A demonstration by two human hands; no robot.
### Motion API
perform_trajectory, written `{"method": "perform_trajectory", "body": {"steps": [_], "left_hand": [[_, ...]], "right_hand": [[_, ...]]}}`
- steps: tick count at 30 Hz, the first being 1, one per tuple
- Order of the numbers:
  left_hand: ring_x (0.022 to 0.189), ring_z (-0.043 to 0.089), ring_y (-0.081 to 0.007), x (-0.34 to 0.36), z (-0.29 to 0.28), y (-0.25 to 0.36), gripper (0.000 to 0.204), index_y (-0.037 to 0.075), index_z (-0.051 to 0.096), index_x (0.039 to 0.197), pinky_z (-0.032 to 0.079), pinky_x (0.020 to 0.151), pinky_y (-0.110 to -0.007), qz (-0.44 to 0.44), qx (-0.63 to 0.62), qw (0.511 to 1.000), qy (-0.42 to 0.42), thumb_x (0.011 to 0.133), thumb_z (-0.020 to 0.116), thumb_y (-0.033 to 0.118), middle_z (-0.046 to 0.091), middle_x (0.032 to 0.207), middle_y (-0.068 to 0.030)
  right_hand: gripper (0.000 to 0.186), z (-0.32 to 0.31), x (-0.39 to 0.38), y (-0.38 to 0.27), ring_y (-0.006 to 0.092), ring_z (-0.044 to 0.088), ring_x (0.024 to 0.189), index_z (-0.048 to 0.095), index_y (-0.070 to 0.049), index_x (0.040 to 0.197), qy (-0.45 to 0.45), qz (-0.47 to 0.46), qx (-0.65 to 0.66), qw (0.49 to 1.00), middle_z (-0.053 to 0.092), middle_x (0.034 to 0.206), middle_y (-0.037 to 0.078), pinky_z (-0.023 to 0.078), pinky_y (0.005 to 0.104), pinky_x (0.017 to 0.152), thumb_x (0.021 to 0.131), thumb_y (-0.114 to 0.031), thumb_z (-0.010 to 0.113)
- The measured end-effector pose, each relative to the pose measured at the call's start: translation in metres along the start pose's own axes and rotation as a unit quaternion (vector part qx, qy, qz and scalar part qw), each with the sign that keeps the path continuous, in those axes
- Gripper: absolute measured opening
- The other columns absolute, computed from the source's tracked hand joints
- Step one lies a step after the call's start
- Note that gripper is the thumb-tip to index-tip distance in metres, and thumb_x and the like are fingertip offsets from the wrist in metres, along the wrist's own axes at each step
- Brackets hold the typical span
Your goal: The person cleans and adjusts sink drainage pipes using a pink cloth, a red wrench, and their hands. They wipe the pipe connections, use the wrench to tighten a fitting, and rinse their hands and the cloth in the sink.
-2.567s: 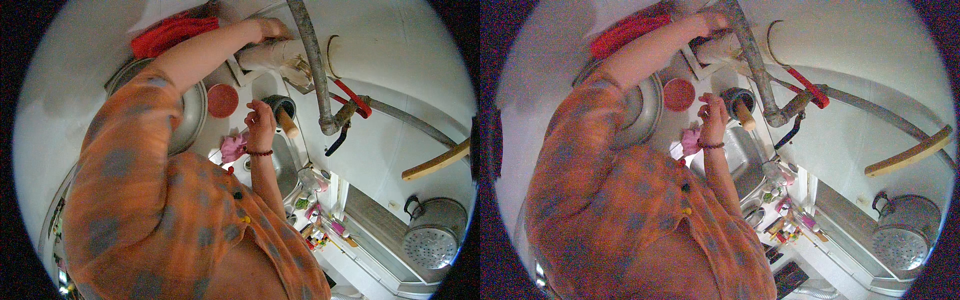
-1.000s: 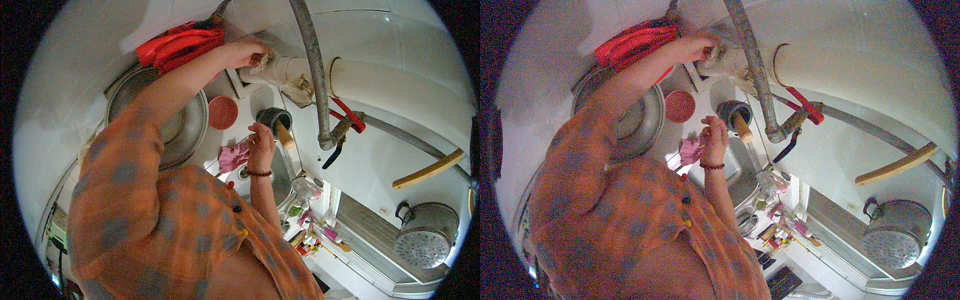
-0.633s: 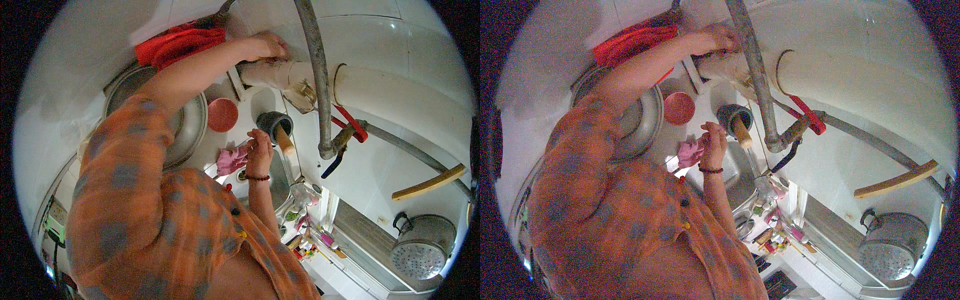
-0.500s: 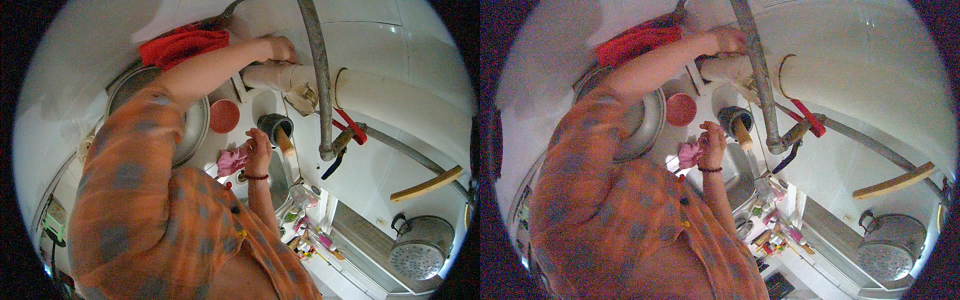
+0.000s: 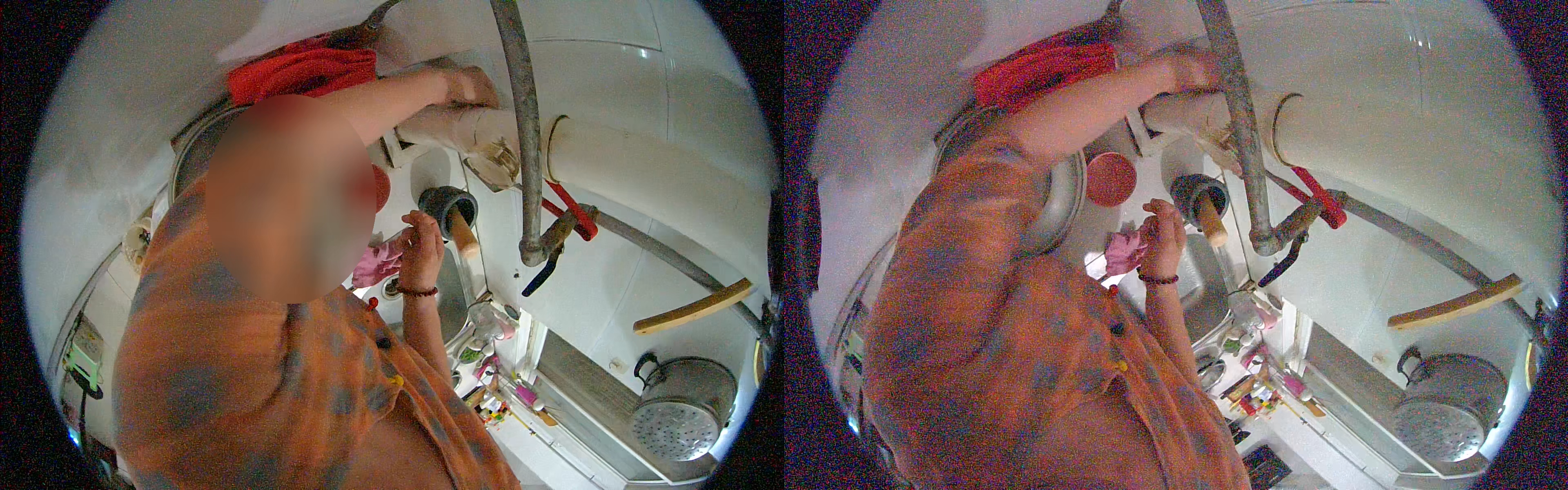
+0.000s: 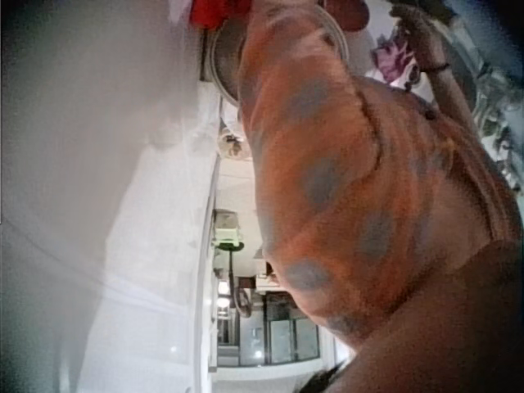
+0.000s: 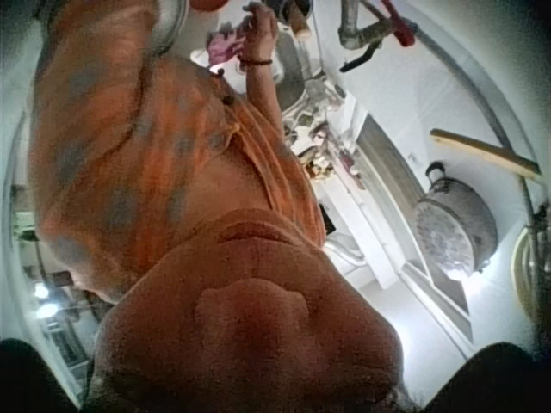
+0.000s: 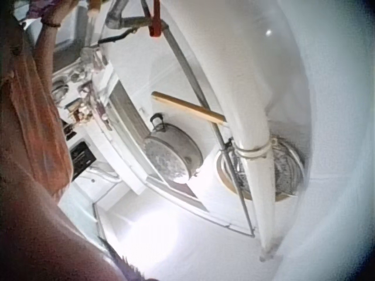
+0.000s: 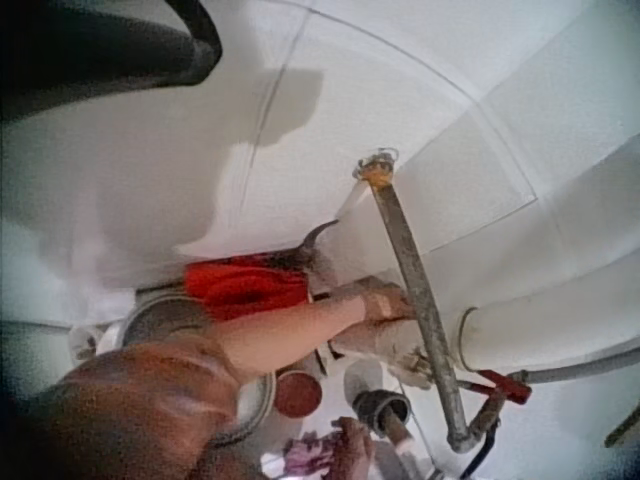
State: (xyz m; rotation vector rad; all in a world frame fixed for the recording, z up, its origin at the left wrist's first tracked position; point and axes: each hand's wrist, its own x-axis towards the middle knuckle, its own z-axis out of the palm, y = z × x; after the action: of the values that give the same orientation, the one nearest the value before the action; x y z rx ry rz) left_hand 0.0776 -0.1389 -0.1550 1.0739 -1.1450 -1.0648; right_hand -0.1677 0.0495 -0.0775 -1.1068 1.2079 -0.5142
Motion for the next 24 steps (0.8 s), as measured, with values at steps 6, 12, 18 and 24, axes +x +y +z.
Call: {"method": "perform_trajectory", "body": {"steps": [6,12,18,24], "left_hand": [[0.071,0.056,-0.0166,-0.055,-0.003,0.065,0.020,0.003,0.065,0.085,0.045,0.065,-0.031,-0.132,-0.318,0.938,0.041,0.072,0.065,0.017,0.062,0.078,-0.0056],[0.062,0.052,-0.0137,-0.069,-0.008,0.097,0.013,0.007,0.065,0.078,0.042,0.054,-0.030,-0.093,-0.074,0.992,0.038,0.071,0.065,0.018,0.060,0.072,-0.0018],[0.060,0.052,-0.0158,-0.020,0.002,0.066,0.012,0.007,0.065,0.076,0.042,0.052,-0.032,-0.101,-0.126,0.987,0.000,0.069,0.066,0.017,0.059,0.071,-0.0031],[0.060,0.054,-0.0166,-0.027,0.013,0.077,0.017,0.005,0.062,0.071,0.044,0.052,-0.034,-0.176,-0.224,0.958,0.028,0.068,0.068,0.020,0.059,0.070,-0.0038]], "right_hand": [[0.014,-0.021,-0.003,-0.005,0.0067,0.046,0.061,0.056,-0.006,0.091,0.033,-0.028,0.025,0.999,0.059,0.086,0.003,0.038,0.0194,0.056,0.085,-0.019,0.053],[0.017,-0.039,-0.008,0.012,0.0096,0.050,0.064,0.057,-0.004,0.094,0.000,-0.103,-0.190,0.976,0.059,0.086,0.005,0.040,0.0211,0.052,0.087,-0.018,0.049],[0.022,-0.017,-0.009,0.001,0.0070,0.046,0.060,0.056,-0.004,0.092,0.018,-0.009,-0.025,0.999,0.058,0.086,0.004,0.037,0.0201,0.053,0.087,-0.025,0.050],[0.020,-0.022,-0.009,-0.002,0.0084,0.049,0.061,0.056,-0.005,0.091,0.005,-0.038,-0.026,0.999,0.059,0.087,0.004,0.042,0.0230,0.056,0.087,-0.024,0.051]]}}
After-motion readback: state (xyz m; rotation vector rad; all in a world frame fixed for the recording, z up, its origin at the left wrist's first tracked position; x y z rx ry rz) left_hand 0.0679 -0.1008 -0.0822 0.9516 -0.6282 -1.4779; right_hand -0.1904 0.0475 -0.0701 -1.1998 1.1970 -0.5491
